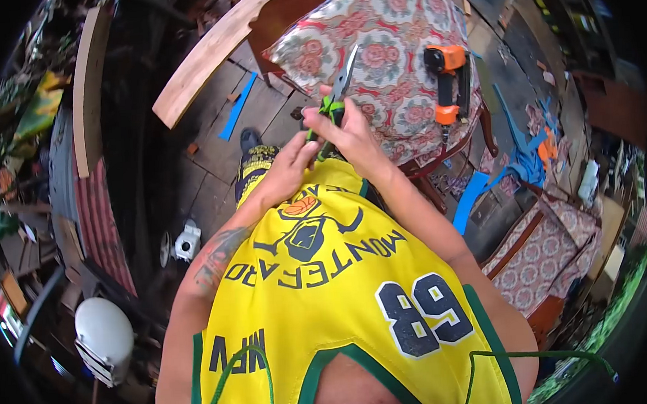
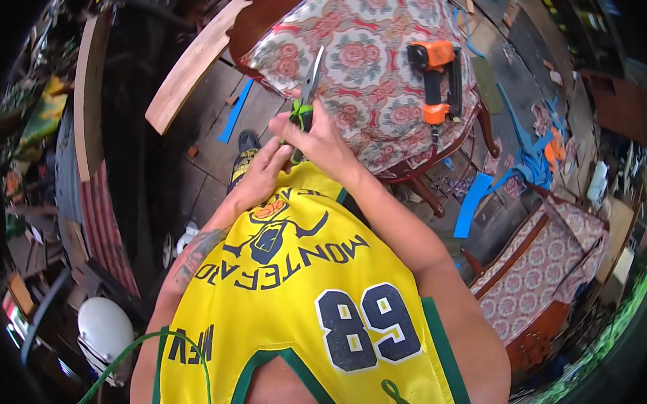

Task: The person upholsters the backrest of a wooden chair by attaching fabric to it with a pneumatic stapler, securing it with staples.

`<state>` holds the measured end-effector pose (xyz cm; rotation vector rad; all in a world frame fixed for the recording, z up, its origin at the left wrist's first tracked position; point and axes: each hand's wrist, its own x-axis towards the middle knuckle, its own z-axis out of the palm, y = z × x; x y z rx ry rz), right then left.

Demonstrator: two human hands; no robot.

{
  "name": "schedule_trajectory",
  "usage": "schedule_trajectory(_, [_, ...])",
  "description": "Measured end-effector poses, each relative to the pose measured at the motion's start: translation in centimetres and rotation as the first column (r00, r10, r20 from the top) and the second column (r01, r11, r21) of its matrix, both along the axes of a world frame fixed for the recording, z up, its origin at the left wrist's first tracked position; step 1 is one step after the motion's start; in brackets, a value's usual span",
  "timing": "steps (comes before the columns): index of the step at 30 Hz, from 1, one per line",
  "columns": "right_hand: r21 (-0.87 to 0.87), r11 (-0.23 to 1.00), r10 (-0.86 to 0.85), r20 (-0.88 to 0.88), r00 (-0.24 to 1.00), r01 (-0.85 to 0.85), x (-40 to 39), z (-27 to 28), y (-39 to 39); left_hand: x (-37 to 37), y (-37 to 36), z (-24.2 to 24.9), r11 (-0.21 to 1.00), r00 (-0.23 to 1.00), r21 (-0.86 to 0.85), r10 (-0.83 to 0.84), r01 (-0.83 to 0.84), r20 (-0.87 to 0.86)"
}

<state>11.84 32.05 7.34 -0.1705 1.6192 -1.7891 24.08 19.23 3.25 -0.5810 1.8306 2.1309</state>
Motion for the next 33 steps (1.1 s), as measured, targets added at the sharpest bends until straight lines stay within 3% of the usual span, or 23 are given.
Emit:
schedule_trajectory(1, [0.112,0.993,0.050,-0.029,0.998,-0.046,-0.6,0.0,-0.4,-0.5,-0.2,0.1,0.993,0.995,-0.063,-0.103,0.103,0.004])
schedule_trajectory(2, [0.226,0.971,0.096,-0.054,0.994,-0.081,-1.3,-0.2,-0.6,-0.7,0.1,0.0,0.994,0.994,-0.023,-0.103,0.103,-0.018])
schedule_trajectory(4, [0.211,0.966,0.148,0.017,0.989,-0.149,-2.4,0.4,-0.2,-1.1,0.2,-0.2,0.977,0.976,-0.009,-0.215,0.215,-0.046])
schedule_trajectory(5, [0.318,0.926,0.243,-0.090,0.966,-0.203,-3.1,0.4,0.3,-1.2,0.6,-0.9,0.980,0.979,0.008,-0.200,0.200,-0.047])
schedule_trajectory(6, [0.426,0.871,0.347,-0.185,0.919,-0.243,-4.0,0.1,0.8,-1.4,1.0,-2.1,0.992,0.998,0.118,-0.031,0.037,-0.049])
schedule_trajectory(7, [0.628,0.752,0.508,-0.356,0.784,-0.201,-5.0,-0.5,1.1,-2.0,1.0,-3.0,0.967,0.990,0.223,0.137,-0.126,-0.034])
schedule_trajectory(8, [0.639,0.739,0.523,-0.350,0.777,-0.210,-5.5,-0.8,1.2,-2.9,0.7,-4.0,0.928,0.947,0.190,0.321,-0.321,0.031])
schedule_trajectory(10, [0.764,0.620,0.691,-0.425,0.585,-0.177,-6.7,-0.6,0.7,-4.7,-0.6,-6.4,0.824,0.825,0.054,0.565,-0.564,0.003])
schedule_trajectory(11, [0.828,0.512,0.770,-0.324,0.550,-0.228,-7.3,-0.6,0.4,-5.8,-1.1,-7.3,0.775,0.778,0.091,0.629,-0.626,-0.004])
schedule_trajectory(13, [0.852,0.479,0.808,-0.333,0.486,-0.212,-8.0,-1.4,0.2,-7.6,-2.1,-7.1,0.708,0.711,0.102,0.703,-0.699,-0.010])
schedule_trajectory(15, [0.872,0.451,0.840,-0.340,0.424,-0.193,-8.2,-1.5,-0.1,-8.6,-2.4,-6.3,0.734,0.742,0.145,0.671,-0.663,-0.006])
schedule_trajectory(17, [0.943,0.266,0.878,-0.152,0.453,-0.199,-8.4,-0.8,-1.0,-9.7,-2.0,-6.5,0.735,0.742,0.206,0.668,-0.646,-0.056])
schedule_trajectory(22, [0.957,0.210,0.896,-0.107,0.430,-0.200,-9.1,0.2,-2.2,-11.1,-1.4,-5.9,0.638,0.646,0.191,0.763,-0.746,-0.024])
schedule_trajectory(27, [0.966,0.180,0.907,-0.089,0.412,-0.188,-9.2,0.7,-3.1,-11.4,-1.2,-5.9,0.566,0.598,0.279,0.800,-0.776,0.042])
schedule_trajectory(33, [0.974,0.136,0.909,-0.050,0.414,-0.179,-9.1,1.6,-3.8,-11.3,-1.3,-5.7,0.574,0.621,0.306,0.780,-0.759,0.077])
